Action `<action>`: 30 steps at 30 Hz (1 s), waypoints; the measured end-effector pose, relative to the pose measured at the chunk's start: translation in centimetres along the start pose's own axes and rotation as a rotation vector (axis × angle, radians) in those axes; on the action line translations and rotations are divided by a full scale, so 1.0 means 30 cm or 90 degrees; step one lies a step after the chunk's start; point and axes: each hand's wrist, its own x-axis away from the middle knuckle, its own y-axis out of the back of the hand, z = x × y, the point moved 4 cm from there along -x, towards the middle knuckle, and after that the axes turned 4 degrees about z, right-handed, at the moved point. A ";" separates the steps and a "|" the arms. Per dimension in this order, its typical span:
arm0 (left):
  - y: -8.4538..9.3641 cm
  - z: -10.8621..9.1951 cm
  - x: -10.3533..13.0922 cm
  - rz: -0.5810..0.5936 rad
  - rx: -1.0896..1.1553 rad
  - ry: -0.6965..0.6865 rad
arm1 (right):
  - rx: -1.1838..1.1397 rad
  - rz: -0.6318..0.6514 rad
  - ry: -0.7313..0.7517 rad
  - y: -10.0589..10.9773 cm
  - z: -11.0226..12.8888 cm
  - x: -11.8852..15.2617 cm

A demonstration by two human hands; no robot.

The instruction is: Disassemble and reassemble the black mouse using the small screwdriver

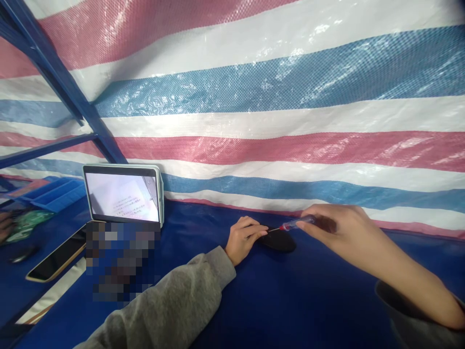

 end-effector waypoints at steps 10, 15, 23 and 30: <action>-0.003 0.005 0.001 0.005 0.099 0.025 | 0.006 -0.044 0.036 0.011 0.014 0.003; -0.001 0.018 0.006 -0.005 0.130 0.103 | 0.003 -0.046 0.032 0.014 0.018 0.003; 0.009 0.036 -0.004 -0.034 0.138 0.176 | 0.003 -0.030 0.010 0.015 0.017 0.003; 0.012 0.038 -0.012 -0.028 0.138 0.174 | -0.001 -0.037 0.038 0.009 0.027 0.001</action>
